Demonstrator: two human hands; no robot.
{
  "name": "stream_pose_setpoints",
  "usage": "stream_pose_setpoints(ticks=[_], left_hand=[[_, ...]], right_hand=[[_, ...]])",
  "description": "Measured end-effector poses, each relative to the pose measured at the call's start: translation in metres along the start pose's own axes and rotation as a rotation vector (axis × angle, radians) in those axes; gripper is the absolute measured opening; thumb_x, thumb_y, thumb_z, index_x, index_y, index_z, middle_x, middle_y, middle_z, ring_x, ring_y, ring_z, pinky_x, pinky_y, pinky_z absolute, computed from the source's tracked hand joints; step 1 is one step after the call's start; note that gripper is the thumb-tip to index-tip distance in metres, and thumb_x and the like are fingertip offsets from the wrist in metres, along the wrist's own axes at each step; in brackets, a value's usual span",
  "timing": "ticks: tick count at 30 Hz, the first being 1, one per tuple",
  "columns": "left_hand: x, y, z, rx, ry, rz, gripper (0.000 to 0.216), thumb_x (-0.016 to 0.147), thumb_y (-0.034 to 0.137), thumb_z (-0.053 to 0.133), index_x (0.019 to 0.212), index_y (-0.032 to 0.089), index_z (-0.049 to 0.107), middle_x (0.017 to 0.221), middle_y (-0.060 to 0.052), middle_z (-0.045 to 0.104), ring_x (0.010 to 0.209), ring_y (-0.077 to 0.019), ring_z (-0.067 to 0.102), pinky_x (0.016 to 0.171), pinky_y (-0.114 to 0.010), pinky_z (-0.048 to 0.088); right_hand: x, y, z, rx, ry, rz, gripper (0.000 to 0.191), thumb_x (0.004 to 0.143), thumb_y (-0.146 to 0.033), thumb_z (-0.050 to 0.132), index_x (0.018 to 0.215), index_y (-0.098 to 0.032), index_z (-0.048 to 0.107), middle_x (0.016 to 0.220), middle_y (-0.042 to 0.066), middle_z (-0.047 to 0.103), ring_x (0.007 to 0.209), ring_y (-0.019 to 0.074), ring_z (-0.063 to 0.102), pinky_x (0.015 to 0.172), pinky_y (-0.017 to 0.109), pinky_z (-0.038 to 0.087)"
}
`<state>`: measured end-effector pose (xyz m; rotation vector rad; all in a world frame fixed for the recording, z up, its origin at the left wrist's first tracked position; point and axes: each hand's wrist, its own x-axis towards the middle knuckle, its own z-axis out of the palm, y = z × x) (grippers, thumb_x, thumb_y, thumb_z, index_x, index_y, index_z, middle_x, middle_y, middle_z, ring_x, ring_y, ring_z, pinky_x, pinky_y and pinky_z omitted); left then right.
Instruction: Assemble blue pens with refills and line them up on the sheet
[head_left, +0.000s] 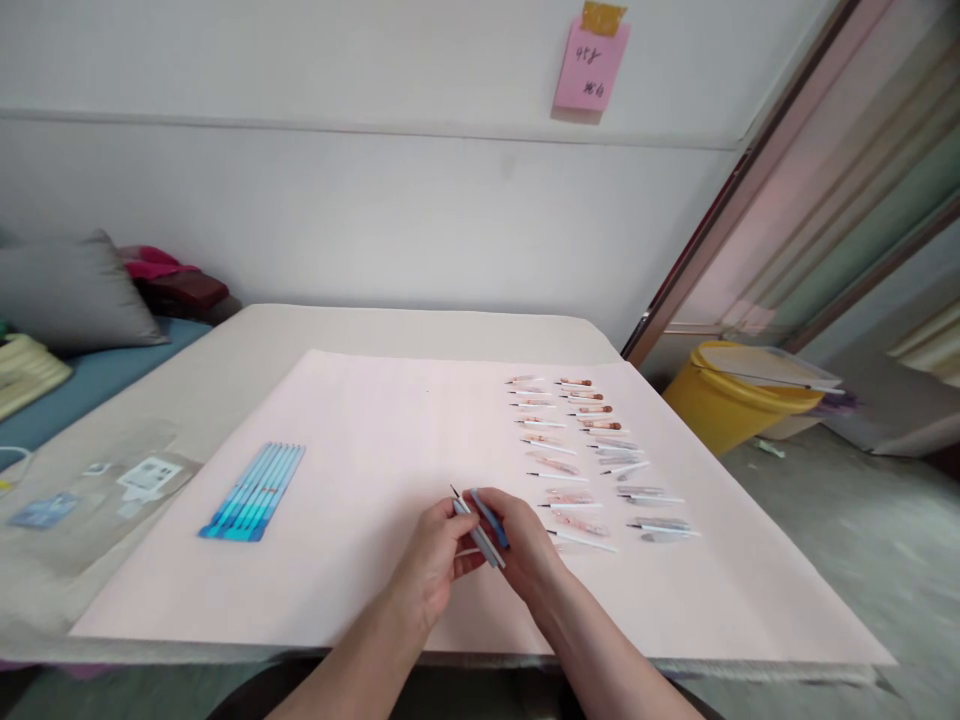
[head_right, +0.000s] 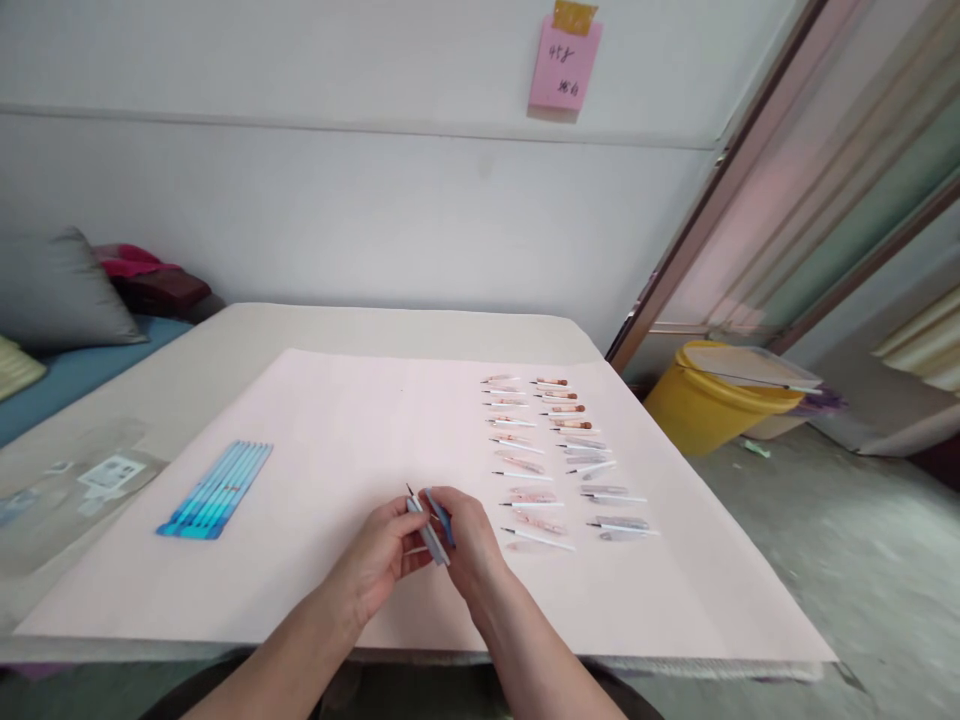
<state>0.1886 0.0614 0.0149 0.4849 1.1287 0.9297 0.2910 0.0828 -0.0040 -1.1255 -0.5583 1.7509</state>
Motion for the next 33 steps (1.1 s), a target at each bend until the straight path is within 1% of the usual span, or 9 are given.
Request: stream_pose_setpoints(ticks=[4, 11, 14, 17, 19, 22, 25, 30, 33], left_hand=[[0.004, -0.006, 0.0, -0.005, 0.005, 0.011, 0.018, 0.069, 0.02, 0.06, 0.086, 0.017, 0.062, 0.073, -0.004, 0.062, 0.064, -0.0138, 0.06, 0.063, -0.029, 0.048], [0.003, -0.005, 0.0, -0.059, -0.002, 0.028, 0.02, 0.07, 0.023, 0.063, 0.088, 0.015, 0.063, 0.076, -0.004, 0.062, 0.067, -0.0133, 0.059, 0.066, -0.029, 0.048], [0.005, -0.003, 0.0, -0.079, -0.001, 0.048, 0.018, 0.069, 0.022, 0.064, 0.086, 0.014, 0.063, 0.077, -0.005, 0.062, 0.066, -0.0133, 0.059, 0.065, -0.029, 0.049], [0.008, 0.002, -0.004, -0.155, 0.028, 0.119, 0.014, 0.07, 0.021, 0.064, 0.082, 0.013, 0.062, 0.082, -0.007, 0.064, 0.071, -0.0146, 0.06, 0.068, -0.029, 0.049], [0.011, 0.006, -0.008, -0.211, 0.085, 0.185, 0.01, 0.07, 0.02, 0.064, 0.078, 0.014, 0.061, 0.083, -0.007, 0.064, 0.074, -0.0152, 0.061, 0.069, -0.029, 0.05], [0.014, 0.01, -0.014, -0.247, 0.173, 0.253, 0.008, 0.071, 0.019, 0.064, 0.074, 0.015, 0.058, 0.081, -0.006, 0.063, 0.074, -0.015, 0.061, 0.072, -0.03, 0.05], [0.015, 0.008, -0.015, -0.242, 0.203, 0.275, 0.008, 0.072, 0.019, 0.064, 0.073, 0.015, 0.057, 0.081, -0.006, 0.063, 0.076, -0.0145, 0.061, 0.074, -0.03, 0.05], [0.013, 0.001, -0.01, -0.288, 0.2, 0.256, 0.008, 0.071, 0.018, 0.064, 0.073, 0.015, 0.057, 0.08, -0.005, 0.062, 0.073, -0.0132, 0.06, 0.07, -0.028, 0.05], [0.014, 0.0, -0.01, -0.29, 0.188, 0.221, 0.01, 0.07, 0.018, 0.065, 0.073, 0.016, 0.056, 0.077, -0.004, 0.06, 0.068, -0.0119, 0.058, 0.064, -0.026, 0.05]], right_hand=[[-0.007, 0.0, 0.005, -0.06, -0.102, -0.038, 0.018, 0.069, -0.027, 0.06, 0.076, -0.011, 0.066, 0.065, 0.002, 0.062, 0.06, 0.0123, 0.054, 0.051, 0.021, 0.036], [-0.008, 0.0, 0.006, -0.059, -0.108, -0.029, 0.024, 0.071, -0.028, 0.062, 0.085, -0.011, 0.069, 0.071, 0.005, 0.065, 0.069, 0.0152, 0.056, 0.059, 0.023, 0.039], [-0.011, -0.003, 0.004, -0.068, -0.141, -0.062, 0.03, 0.075, -0.037, 0.059, 0.089, -0.012, 0.069, 0.076, 0.006, 0.066, 0.072, 0.016, 0.057, 0.062, 0.024, 0.041], [-0.015, -0.008, 0.002, -0.096, -0.116, -0.105, 0.039, 0.078, -0.046, 0.054, 0.096, -0.014, 0.067, 0.089, 0.008, 0.066, 0.083, 0.0176, 0.058, 0.07, 0.027, 0.044], [-0.016, -0.011, 0.002, -0.161, -0.068, -0.127, 0.037, 0.077, -0.045, 0.057, 0.097, -0.016, 0.066, 0.093, 0.008, 0.065, 0.087, 0.0182, 0.058, 0.074, 0.029, 0.045], [-0.014, -0.009, 0.004, -0.279, -0.011, -0.127, 0.034, 0.07, -0.039, 0.065, 0.095, -0.015, 0.066, 0.082, 0.006, 0.065, 0.072, 0.0162, 0.06, 0.066, 0.029, 0.047], [-0.01, -0.004, 0.005, -0.297, 0.003, -0.147, 0.033, 0.065, -0.031, 0.067, 0.094, -0.015, 0.066, 0.068, 0.002, 0.062, 0.058, 0.0127, 0.057, 0.058, 0.027, 0.045], [-0.006, 0.0, 0.005, -0.348, 0.01, -0.162, 0.028, 0.066, -0.029, 0.064, 0.089, -0.015, 0.067, 0.066, 0.002, 0.061, 0.055, 0.0119, 0.056, 0.049, 0.022, 0.041], [-0.004, -0.001, 0.005, -0.337, 0.011, -0.156, 0.027, 0.066, -0.028, 0.063, 0.088, -0.014, 0.066, 0.063, 0.002, 0.061, 0.054, 0.0123, 0.056, 0.05, 0.023, 0.043]])
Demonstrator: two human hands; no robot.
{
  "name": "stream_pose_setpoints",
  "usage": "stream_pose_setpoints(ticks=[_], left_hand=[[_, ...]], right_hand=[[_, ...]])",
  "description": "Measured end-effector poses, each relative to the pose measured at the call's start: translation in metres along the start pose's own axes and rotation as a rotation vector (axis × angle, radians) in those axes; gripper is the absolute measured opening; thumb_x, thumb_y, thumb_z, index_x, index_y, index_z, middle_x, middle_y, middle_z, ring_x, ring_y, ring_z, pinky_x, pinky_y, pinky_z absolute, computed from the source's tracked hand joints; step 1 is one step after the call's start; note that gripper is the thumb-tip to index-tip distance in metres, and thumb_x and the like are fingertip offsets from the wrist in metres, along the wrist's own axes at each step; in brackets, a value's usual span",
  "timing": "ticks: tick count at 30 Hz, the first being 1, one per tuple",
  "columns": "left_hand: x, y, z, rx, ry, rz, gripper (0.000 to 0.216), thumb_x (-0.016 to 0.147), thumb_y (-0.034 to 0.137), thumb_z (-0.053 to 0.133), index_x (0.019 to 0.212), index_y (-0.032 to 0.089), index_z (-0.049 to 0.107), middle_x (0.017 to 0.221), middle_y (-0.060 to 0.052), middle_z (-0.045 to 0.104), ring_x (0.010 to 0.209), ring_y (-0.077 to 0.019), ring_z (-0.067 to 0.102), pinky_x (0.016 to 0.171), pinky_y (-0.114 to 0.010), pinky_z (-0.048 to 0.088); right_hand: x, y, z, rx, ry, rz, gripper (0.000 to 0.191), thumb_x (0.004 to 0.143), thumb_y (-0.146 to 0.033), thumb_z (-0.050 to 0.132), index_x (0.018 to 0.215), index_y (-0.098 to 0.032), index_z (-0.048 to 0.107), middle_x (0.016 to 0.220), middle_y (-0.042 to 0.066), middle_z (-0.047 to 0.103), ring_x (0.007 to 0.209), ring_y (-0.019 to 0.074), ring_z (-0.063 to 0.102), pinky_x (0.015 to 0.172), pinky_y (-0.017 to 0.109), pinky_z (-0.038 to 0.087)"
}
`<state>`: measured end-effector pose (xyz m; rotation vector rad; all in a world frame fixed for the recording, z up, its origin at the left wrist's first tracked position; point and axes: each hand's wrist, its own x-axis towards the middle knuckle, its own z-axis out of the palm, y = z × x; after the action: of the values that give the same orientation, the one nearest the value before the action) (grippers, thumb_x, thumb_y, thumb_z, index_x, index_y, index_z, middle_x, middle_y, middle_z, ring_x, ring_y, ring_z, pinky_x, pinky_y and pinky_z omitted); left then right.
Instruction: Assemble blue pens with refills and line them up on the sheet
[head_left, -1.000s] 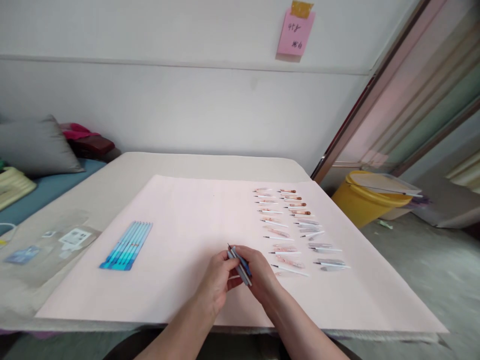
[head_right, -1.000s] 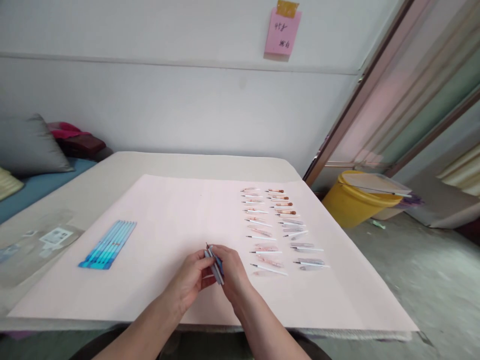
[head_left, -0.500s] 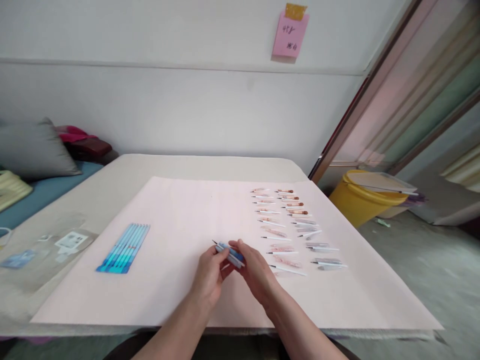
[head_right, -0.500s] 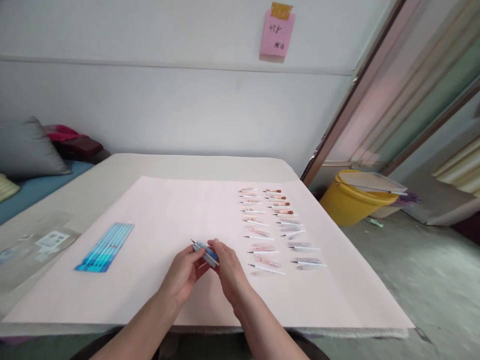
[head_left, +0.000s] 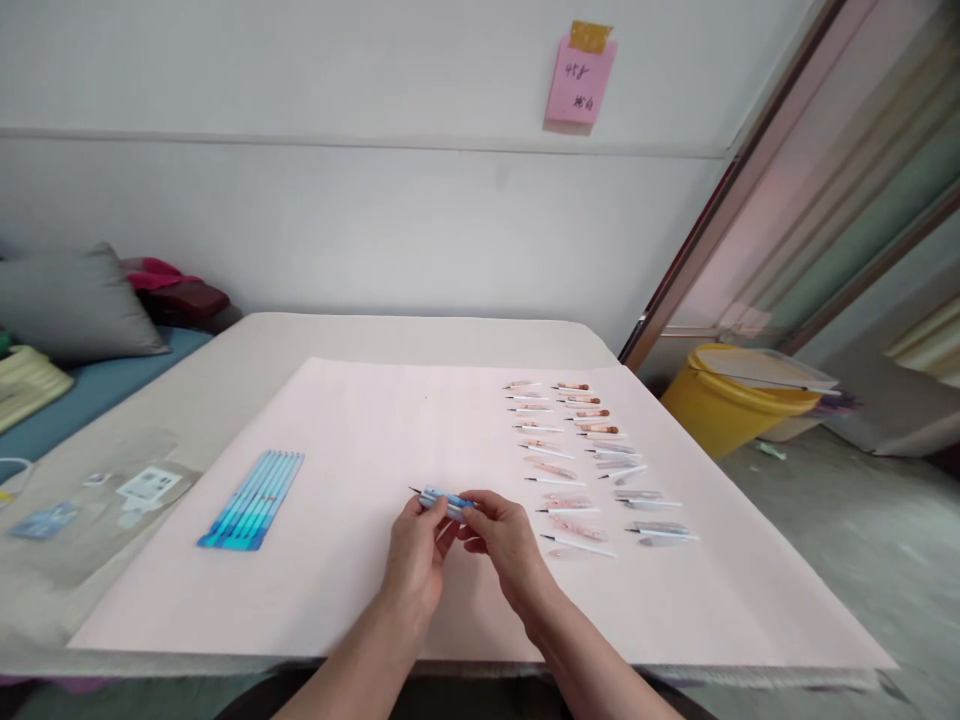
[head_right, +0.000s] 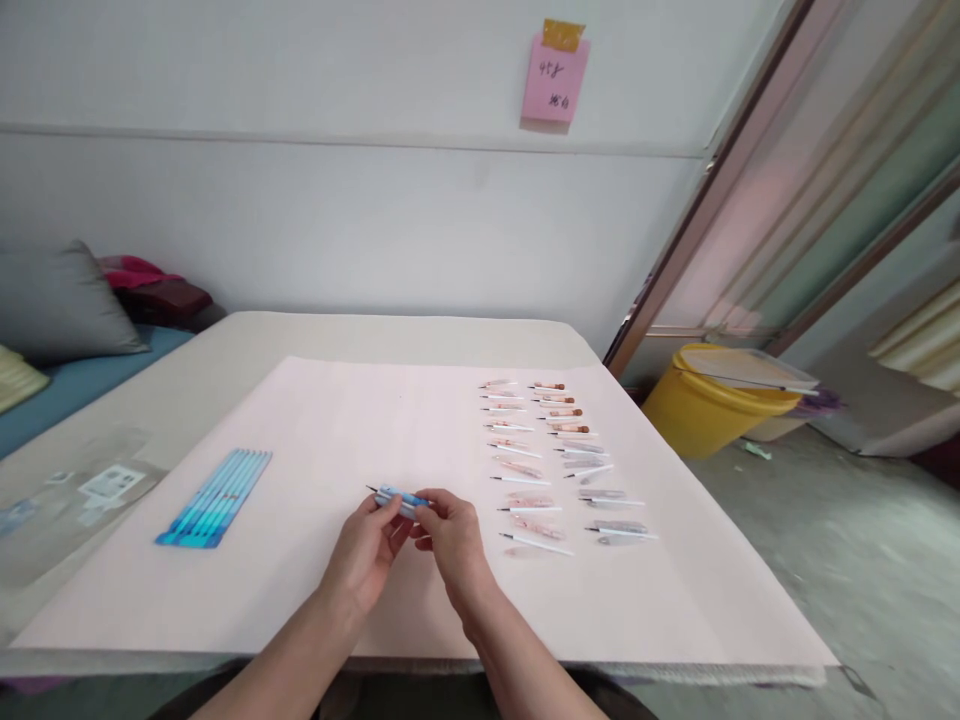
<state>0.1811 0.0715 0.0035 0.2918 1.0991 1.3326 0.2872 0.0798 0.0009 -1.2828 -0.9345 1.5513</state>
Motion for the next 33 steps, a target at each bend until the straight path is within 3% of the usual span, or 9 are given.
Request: stream_pose_setpoints(ticks=[8, 13, 17, 22, 26, 33], left_hand=[[0.011, 0.028, -0.012, 0.215, -0.068, -0.036, 0.03, 0.065, 0.027, 0.071, 0.091, 0.022, 0.058, 0.082, -0.003, 0.059, 0.073, -0.0138, 0.059, 0.065, -0.027, 0.05], [0.017, 0.038, -0.016, 0.395, -0.173, -0.002, 0.017, 0.063, 0.023, 0.072, 0.074, 0.015, 0.062, 0.076, -0.003, 0.058, 0.07, -0.0116, 0.057, 0.068, -0.025, 0.05], [0.019, 0.035, -0.015, 0.394, -0.182, -0.006, 0.017, 0.062, 0.018, 0.072, 0.076, 0.014, 0.064, 0.079, -0.005, 0.062, 0.07, -0.0118, 0.059, 0.07, -0.025, 0.051], [0.03, 0.032, -0.014, 0.33, -0.142, -0.014, 0.013, 0.063, 0.011, 0.072, 0.073, 0.013, 0.064, 0.077, -0.007, 0.064, 0.07, -0.0135, 0.062, 0.068, -0.025, 0.052], [0.062, 0.037, -0.009, 0.275, -0.063, 0.012, 0.013, 0.064, 0.0, 0.066, 0.069, 0.011, 0.062, 0.072, -0.008, 0.064, 0.064, -0.0124, 0.063, 0.064, -0.022, 0.053], [0.161, 0.056, 0.036, 0.329, -0.043, 0.102, 0.015, 0.066, -0.003, 0.064, 0.069, 0.01, 0.058, 0.066, -0.004, 0.06, 0.058, -0.011, 0.061, 0.059, -0.022, 0.05]], right_hand=[[0.009, -0.007, -0.015, -0.083, -0.022, -0.061, 0.021, 0.066, -0.021, 0.06, 0.084, -0.012, 0.066, 0.057, 0.0, 0.059, 0.05, 0.0121, 0.056, 0.052, 0.025, 0.045], [0.013, -0.009, -0.02, -0.13, -0.022, -0.1, 0.02, 0.066, -0.018, 0.057, 0.083, -0.013, 0.066, 0.054, -0.002, 0.058, 0.05, 0.0119, 0.056, 0.05, 0.025, 0.044], [0.015, -0.013, -0.018, -0.146, -0.01, -0.097, 0.021, 0.065, -0.017, 0.054, 0.082, -0.012, 0.065, 0.051, -0.002, 0.056, 0.048, 0.0119, 0.054, 0.048, 0.024, 0.042], [0.012, -0.021, -0.018, 0.003, 0.047, -0.026, 0.042, 0.069, -0.029, 0.058, 0.107, -0.012, 0.056, 0.069, 0.002, 0.061, 0.055, 0.014, 0.059, 0.048, 0.025, 0.044], [0.011, -0.022, -0.016, 0.123, 0.114, 0.06, 0.053, 0.067, -0.036, 0.06, 0.114, -0.014, 0.049, 0.087, 0.006, 0.061, 0.062, 0.0158, 0.063, 0.047, 0.024, 0.043], [0.017, -0.011, -0.005, 0.118, 0.005, 0.118, 0.036, 0.064, -0.027, 0.057, 0.097, -0.014, 0.054, 0.082, 0.006, 0.06, 0.052, 0.0121, 0.06, 0.04, 0.02, 0.034]])
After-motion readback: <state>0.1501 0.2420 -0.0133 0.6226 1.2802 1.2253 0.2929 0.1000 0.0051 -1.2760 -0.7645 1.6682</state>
